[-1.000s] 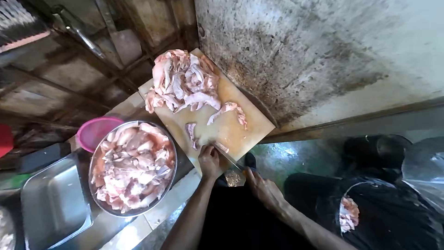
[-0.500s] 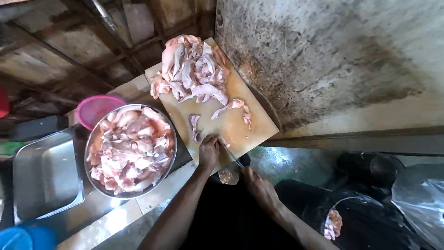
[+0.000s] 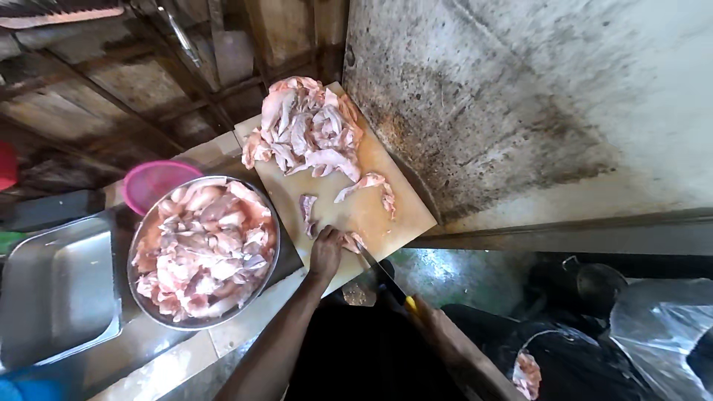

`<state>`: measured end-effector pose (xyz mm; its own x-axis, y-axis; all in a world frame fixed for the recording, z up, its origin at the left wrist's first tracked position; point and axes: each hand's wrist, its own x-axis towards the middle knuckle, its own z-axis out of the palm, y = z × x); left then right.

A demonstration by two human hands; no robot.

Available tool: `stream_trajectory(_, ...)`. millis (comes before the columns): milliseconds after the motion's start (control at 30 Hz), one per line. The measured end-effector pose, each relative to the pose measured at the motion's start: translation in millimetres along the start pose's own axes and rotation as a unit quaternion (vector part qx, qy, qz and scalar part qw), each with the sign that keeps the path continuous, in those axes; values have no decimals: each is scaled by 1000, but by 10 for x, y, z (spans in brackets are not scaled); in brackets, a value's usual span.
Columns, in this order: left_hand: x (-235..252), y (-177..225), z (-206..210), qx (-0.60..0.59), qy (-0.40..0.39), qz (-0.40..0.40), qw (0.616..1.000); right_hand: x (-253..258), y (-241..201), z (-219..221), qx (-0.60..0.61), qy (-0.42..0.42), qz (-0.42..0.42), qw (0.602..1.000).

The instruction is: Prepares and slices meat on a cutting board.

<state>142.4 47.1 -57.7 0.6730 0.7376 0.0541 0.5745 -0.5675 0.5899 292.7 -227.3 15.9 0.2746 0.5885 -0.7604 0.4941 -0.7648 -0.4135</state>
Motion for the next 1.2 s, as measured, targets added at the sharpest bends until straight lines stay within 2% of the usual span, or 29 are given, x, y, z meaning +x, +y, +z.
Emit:
stream_trajectory(100, -86, -95, 39, -19, 15, -23, 999, 101, 309, 11, 201, -39, -47, 978)
stream_trajectory(167, -154, -128, 26, -48, 27, -61, 997, 80, 303, 123, 249, -36, -46, 967)
stream_trajectory(333, -190, -2, -34, -73, 73, -67, 992, 40, 69, 344, 177, 50, -59, 981)
stream_trajectory(467, -111, 114, -36, -78, 41, -70, 994, -5, -201, 272, 86, 74, -56, 992)
stream_trajectory(567, -49, 138, 18, -80, 5, -80, 994, -43, -274, 166, 66, 72, -35, 995)
stream_trajectory(700, -18, 152, 50, -65, -19, -99, 993, -81, -155, 94, 189, 14, -26, 981)
stream_trajectory(800, -13, 147, 56, -60, -25, -103, 993, -146, -116, 146, 340, -44, -22, 939)
stream_trajectory(1033, -34, 128, 62, -66, -1, -94, 993, -242, -111, 138, 418, -45, -45, 906)
stream_trajectory(1133, -41, 115, 78, -60, 6, -88, 994, -224, -79, 86, 373, 22, -43, 926)
stream_trajectory(1200, -37, 140, 80, -64, 7, -92, 994, -148, -168, 29, 210, 101, -40, 972)
